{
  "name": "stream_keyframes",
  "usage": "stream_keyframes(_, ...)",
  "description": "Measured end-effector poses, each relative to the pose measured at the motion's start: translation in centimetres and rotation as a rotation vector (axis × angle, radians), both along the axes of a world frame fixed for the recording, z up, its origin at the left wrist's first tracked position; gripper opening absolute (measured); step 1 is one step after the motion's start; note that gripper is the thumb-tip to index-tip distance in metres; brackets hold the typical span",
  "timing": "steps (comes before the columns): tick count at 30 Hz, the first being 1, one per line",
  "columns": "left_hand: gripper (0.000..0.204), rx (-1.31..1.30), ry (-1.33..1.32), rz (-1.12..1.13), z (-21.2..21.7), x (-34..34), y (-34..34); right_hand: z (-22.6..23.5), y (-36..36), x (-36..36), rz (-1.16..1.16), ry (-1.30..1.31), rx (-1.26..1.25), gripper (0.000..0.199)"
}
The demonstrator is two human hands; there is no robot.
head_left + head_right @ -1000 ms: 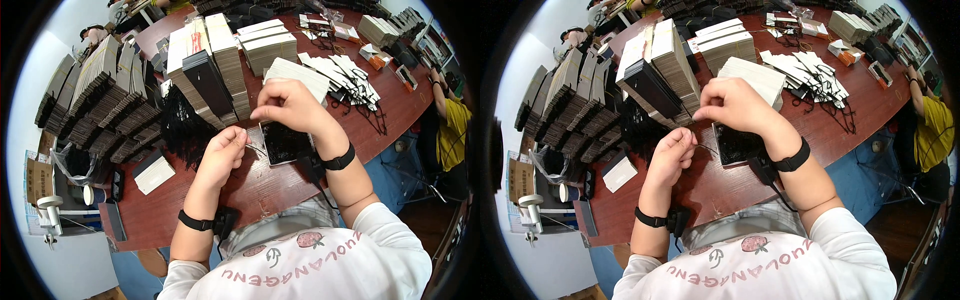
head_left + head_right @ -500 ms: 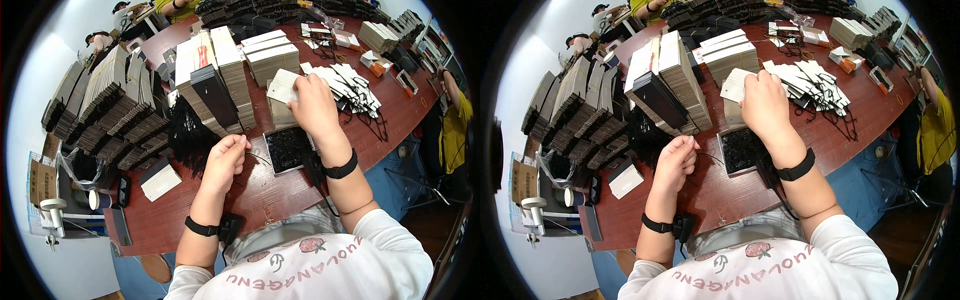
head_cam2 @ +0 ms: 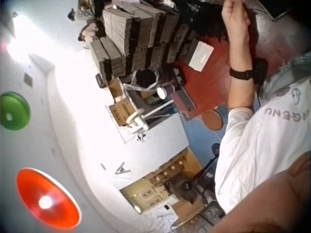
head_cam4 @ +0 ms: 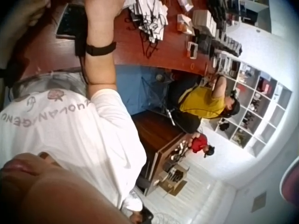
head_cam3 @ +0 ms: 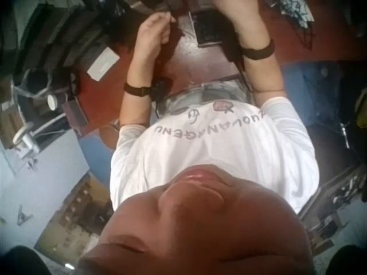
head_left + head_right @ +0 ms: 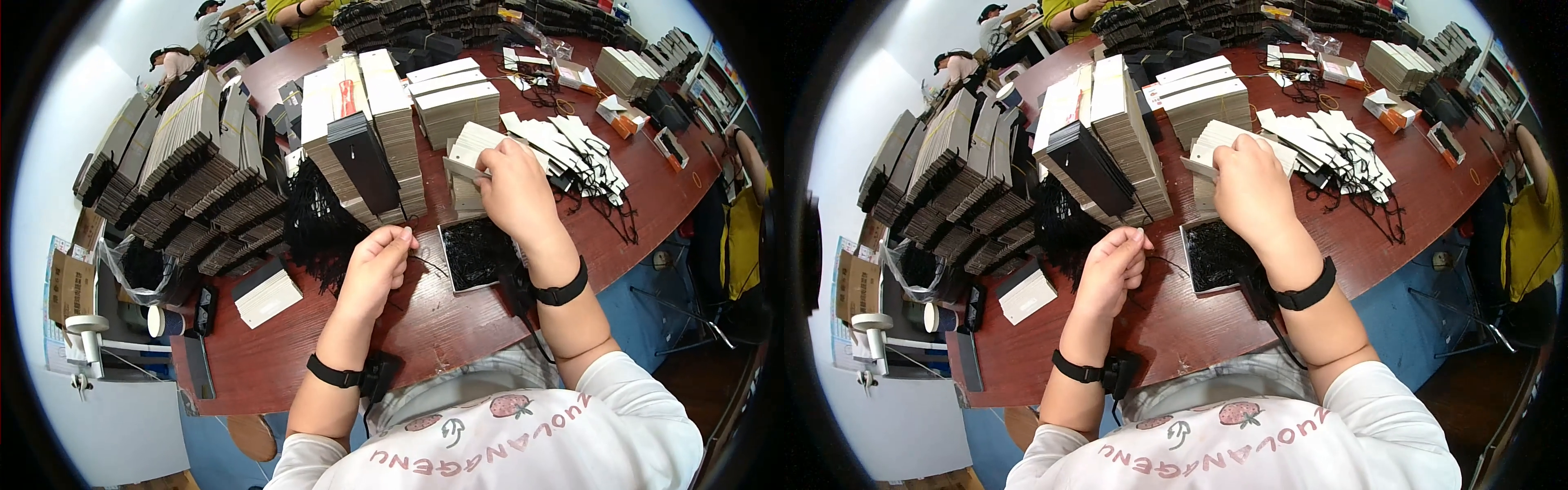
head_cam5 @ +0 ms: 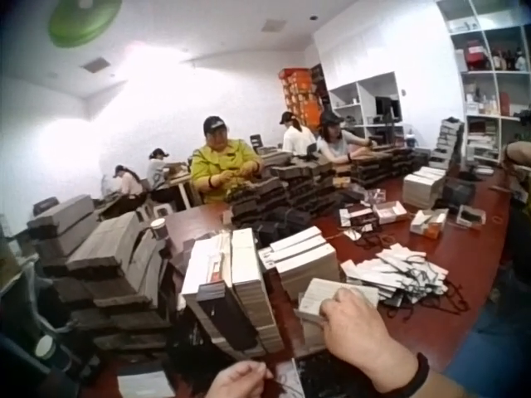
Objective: Assembling black elastic cords through holes in white and grey cardstock product tags and securing them.
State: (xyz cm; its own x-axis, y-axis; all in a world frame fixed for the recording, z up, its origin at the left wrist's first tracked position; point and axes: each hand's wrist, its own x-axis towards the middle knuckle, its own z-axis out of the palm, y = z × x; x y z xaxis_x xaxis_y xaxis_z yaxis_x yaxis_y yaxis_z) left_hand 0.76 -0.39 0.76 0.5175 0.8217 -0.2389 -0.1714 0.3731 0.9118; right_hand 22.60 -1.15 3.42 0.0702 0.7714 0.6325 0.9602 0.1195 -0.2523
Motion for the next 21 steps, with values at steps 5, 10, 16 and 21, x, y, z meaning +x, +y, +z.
stream_keyframes(5,0.018,0.003,0.057,-0.001,0.2,0.1,-0.1,3.7,-0.2,-1.2,0.637,0.637,0.272,0.011)
stream_keyframes(10,0.016,0.016,0.070,-0.025,0.3,-0.1,0.1,4.2,0.4,-6.2,0.607,0.755,-0.078,0.015)
stream_keyframes(16,0.014,0.261,0.170,-0.328,0.7,-0.8,-0.5,2.8,1.0,-7.0,0.600,0.675,-0.058,0.012)
stream_keyframes(21,0.016,0.275,0.119,-0.439,1.1,-0.3,-1.1,2.8,0.9,-7.0,0.579,0.698,0.145,0.011)
